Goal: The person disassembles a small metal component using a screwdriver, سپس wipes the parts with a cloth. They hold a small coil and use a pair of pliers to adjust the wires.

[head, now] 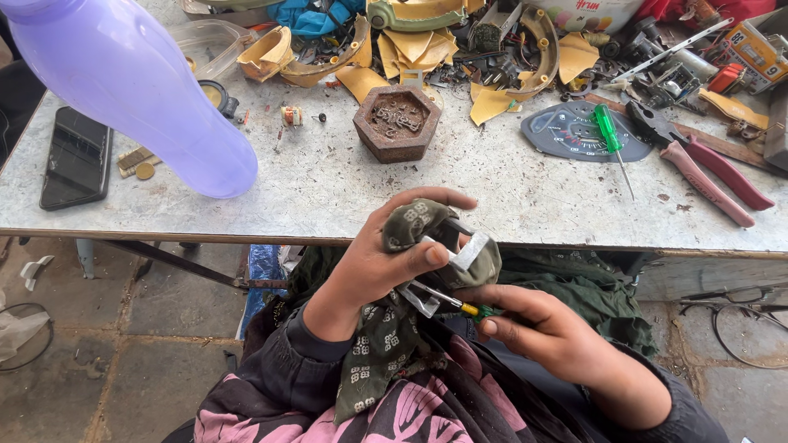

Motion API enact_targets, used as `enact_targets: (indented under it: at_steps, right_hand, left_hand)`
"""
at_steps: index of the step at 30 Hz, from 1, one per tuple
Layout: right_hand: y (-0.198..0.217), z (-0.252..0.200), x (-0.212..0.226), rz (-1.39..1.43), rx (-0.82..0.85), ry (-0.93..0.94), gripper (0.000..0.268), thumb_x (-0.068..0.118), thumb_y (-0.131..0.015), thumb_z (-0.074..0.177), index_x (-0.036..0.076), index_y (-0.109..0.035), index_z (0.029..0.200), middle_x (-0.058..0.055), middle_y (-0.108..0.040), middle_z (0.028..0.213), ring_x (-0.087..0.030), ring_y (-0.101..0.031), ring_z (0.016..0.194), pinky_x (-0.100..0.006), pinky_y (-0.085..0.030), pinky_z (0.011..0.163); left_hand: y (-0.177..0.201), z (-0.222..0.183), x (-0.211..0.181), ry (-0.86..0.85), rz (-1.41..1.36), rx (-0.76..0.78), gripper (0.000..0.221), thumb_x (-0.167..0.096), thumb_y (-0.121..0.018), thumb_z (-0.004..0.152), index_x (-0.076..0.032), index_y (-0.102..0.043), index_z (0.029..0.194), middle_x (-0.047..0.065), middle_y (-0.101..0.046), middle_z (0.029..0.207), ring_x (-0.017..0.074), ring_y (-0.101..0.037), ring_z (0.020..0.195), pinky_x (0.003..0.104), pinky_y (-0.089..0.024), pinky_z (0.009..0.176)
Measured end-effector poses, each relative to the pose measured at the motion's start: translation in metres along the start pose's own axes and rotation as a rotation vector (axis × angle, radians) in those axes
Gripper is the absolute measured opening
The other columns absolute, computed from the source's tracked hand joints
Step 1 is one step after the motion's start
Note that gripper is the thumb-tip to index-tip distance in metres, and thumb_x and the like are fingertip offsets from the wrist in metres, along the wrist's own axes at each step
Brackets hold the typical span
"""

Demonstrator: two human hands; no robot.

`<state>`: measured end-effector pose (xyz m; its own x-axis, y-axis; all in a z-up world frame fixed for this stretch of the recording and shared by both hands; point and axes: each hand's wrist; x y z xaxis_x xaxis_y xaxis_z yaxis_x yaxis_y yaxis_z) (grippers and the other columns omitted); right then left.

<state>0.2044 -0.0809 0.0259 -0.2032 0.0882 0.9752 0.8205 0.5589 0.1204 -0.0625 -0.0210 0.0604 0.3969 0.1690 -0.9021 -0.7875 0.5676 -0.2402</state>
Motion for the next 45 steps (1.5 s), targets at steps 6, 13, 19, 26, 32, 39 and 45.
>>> enact_targets:
  at_steps: [6, 13, 19, 26, 32, 39, 45]
  right_hand:
    - [-0.017, -0.004, 0.018, -0.415, -0.085, 0.314, 0.035, 0.010, -0.066, 0.094, 0.002, -0.066, 0.129, -0.013, -0.073, 0.109, -0.027, -0.073, 0.097, -0.035, -0.056, 0.081]
    - [-0.025, -0.008, 0.032, -0.596, -0.159, 0.263, 0.040, 0.010, -0.068, 0.090, 0.008, -0.066, 0.130, -0.012, -0.069, 0.097, -0.031, -0.071, 0.079, -0.038, -0.054, 0.064]
    - [-0.034, -0.004, 0.034, -0.693, -0.225, 0.253, 0.051, 0.006, -0.066, 0.087, 0.013, -0.063, 0.138, -0.013, -0.069, 0.102, -0.032, -0.070, 0.072, -0.039, -0.054, 0.060]
    - [-0.008, -0.003, 0.030, -0.321, -0.065, 0.393, 0.041, 0.009, -0.064, 0.097, 0.006, -0.063, 0.138, -0.013, -0.076, 0.120, -0.025, -0.073, 0.112, -0.037, -0.054, 0.093]
    - [-0.001, -0.003, 0.023, -0.299, -0.033, 0.255, 0.042, 0.014, -0.066, 0.094, 0.009, -0.066, 0.135, -0.009, -0.079, 0.113, -0.023, -0.070, 0.103, -0.034, -0.055, 0.087]
    - [0.003, -0.003, 0.014, -0.256, -0.009, 0.337, 0.037, 0.010, -0.068, 0.094, 0.005, -0.067, 0.131, -0.012, -0.079, 0.118, -0.025, -0.071, 0.108, -0.036, -0.056, 0.090]
    - [0.003, -0.004, 0.018, -0.320, -0.025, 0.385, 0.037, 0.008, -0.069, 0.092, 0.006, -0.068, 0.128, -0.011, -0.080, 0.113, -0.027, -0.076, 0.102, -0.036, -0.060, 0.084]
  left_hand:
    - [-0.004, 0.003, 0.015, -0.044, 0.128, -0.101, 0.052, -0.044, -0.080, 0.095, -0.001, -0.069, 0.122, 0.002, -0.071, 0.113, 0.0073, -0.065, 0.105, 0.023, -0.054, 0.095]
    - [-0.010, -0.002, 0.025, -0.049, 0.153, -0.199, 0.055, -0.044, -0.080, 0.094, 0.001, -0.071, 0.124, 0.002, -0.069, 0.106, 0.0058, -0.061, 0.093, 0.020, -0.052, 0.083]
    - [-0.014, 0.001, 0.028, -0.194, -0.054, -0.275, 0.060, -0.042, -0.079, 0.095, 0.002, -0.061, 0.132, 0.006, -0.072, 0.119, 0.0112, -0.071, 0.103, 0.026, -0.061, 0.092]
    - [-0.009, -0.005, 0.013, -0.094, -0.091, -0.200, 0.072, -0.042, -0.080, 0.097, 0.005, -0.056, 0.146, 0.011, -0.072, 0.119, 0.0165, -0.072, 0.109, 0.031, -0.060, 0.099]
    - [-0.013, -0.006, 0.004, -0.063, -0.109, -0.162, 0.075, -0.044, -0.080, 0.094, 0.005, -0.053, 0.145, 0.010, -0.071, 0.123, 0.0180, -0.073, 0.111, 0.034, -0.061, 0.099]
    - [-0.012, -0.010, 0.002, -0.051, -0.009, -0.119, 0.071, -0.044, -0.079, 0.097, 0.005, -0.058, 0.143, 0.010, -0.070, 0.129, 0.0123, -0.067, 0.116, 0.028, -0.055, 0.105]
    - [-0.020, -0.007, 0.016, -0.045, -0.015, -0.113, 0.062, -0.039, -0.078, 0.100, 0.005, -0.060, 0.141, 0.011, -0.070, 0.132, 0.0117, -0.067, 0.115, 0.028, -0.056, 0.104]
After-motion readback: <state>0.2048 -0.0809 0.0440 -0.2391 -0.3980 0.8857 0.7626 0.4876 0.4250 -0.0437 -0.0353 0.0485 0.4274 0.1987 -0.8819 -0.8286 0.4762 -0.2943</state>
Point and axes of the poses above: each hand's wrist, its own z-axis towards the middle knuckle, its own y-axis out of the back of the hand, x = y × z
